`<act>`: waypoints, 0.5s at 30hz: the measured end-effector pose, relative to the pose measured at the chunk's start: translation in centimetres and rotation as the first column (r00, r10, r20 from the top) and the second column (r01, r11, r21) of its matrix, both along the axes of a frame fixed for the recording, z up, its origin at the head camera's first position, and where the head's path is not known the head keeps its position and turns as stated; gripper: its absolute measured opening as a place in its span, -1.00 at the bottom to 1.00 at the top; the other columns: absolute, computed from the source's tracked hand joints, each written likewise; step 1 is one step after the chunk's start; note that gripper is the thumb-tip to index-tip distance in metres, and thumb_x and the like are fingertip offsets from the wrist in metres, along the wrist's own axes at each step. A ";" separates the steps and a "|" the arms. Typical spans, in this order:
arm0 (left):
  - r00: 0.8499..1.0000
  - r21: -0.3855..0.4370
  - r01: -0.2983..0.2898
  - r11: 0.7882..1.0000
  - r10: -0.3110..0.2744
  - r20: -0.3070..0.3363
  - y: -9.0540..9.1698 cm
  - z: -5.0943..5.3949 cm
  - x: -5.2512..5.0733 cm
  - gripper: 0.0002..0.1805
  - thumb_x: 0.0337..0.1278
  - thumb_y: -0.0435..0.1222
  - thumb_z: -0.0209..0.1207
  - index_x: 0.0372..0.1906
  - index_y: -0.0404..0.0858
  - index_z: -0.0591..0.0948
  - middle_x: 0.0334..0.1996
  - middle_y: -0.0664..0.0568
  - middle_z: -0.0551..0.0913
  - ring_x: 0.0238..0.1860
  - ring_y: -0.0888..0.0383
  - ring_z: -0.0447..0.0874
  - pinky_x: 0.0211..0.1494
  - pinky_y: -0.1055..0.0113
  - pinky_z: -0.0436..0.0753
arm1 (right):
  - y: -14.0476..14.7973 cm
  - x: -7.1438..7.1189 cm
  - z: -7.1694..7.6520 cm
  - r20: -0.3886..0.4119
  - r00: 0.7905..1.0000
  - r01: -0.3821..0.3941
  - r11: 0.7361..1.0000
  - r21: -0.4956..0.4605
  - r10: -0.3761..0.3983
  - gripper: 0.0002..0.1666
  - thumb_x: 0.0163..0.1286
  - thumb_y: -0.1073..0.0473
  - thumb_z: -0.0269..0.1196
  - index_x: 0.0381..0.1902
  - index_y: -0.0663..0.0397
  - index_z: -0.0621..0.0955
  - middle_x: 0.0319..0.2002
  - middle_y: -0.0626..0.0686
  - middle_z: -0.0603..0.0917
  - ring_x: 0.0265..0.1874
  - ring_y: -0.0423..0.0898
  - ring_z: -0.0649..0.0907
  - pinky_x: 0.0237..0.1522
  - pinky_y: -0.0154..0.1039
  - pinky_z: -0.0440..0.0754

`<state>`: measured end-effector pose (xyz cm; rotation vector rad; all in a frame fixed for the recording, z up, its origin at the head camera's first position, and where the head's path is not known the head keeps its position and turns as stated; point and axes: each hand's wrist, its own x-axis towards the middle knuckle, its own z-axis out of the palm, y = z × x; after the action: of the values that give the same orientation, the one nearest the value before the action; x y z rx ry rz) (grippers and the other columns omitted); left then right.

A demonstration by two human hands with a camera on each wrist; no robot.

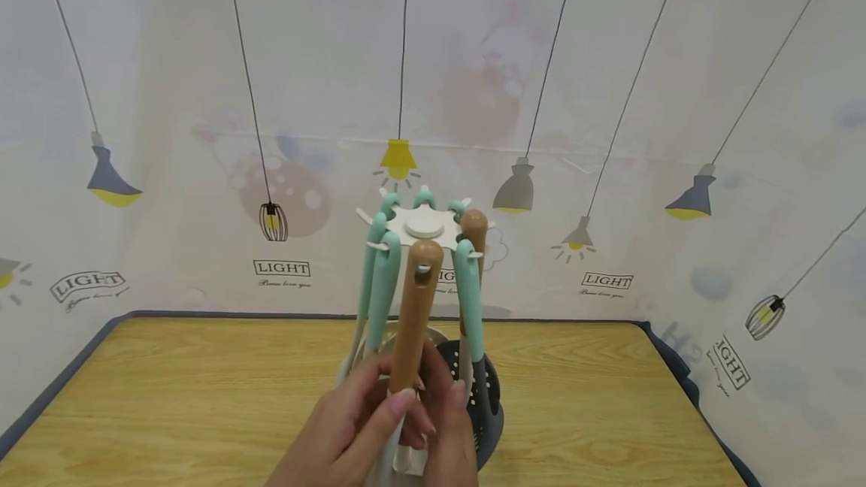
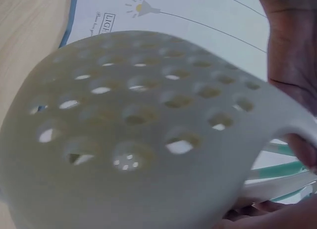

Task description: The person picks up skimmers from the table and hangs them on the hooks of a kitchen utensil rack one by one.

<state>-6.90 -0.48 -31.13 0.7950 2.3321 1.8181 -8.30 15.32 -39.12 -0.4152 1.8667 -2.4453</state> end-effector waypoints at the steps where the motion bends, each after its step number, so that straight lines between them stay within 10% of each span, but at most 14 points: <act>1: 1.000 -0.007 -0.003 1.000 0.003 -0.008 0.0 -0.1 0.0 -0.62 0.61 -0.09 -0.07 0.24 -0.24 0.45 -0.18 -0.11 0.75 -0.31 0.41 0.64 -0.23 0.47 0.68 | 0.3 -0.1 -0.1 -0.030 0.999 -0.021 1.000 0.006 0.021 -0.27 0.58 -0.38 -0.63 0.41 -0.68 0.36 0.35 -0.29 0.52 0.14 -0.37 0.58 0.11 -0.29 0.50; 7: 0.997 -0.030 -0.042 0.999 0.039 -0.069 0.3 -0.7 0.3 -0.61 0.58 -0.04 -0.02 0.23 -0.18 0.51 -0.01 -0.05 0.75 -0.11 0.35 0.73 -0.09 0.48 0.72 | 1.7 -0.9 -1.3 -0.205 0.974 -0.086 0.993 0.078 0.100 -0.28 0.59 -0.31 -0.66 0.46 -0.66 0.29 0.37 -0.49 0.39 0.28 -0.38 0.46 0.20 -0.18 0.38; 15: 0.962 0.001 -0.140 0.990 0.136 -0.238 -0.4 -2.2 0.9 -0.71 0.52 -0.14 0.09 0.15 -0.19 0.57 -0.07 0.05 0.74 -0.11 0.34 0.71 -0.12 0.43 0.74 | 3.1 0.3 -1.8 -0.284 0.954 -0.053 0.986 0.159 0.097 -0.18 0.61 -0.09 -0.75 0.63 0.10 0.03 0.61 -0.13 0.16 0.50 -0.41 0.25 0.42 -0.54 0.19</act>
<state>-6.03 -0.84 -33.29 0.9171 2.6073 1.8460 -8.04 18.44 -40.96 -0.8619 2.0803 -2.2764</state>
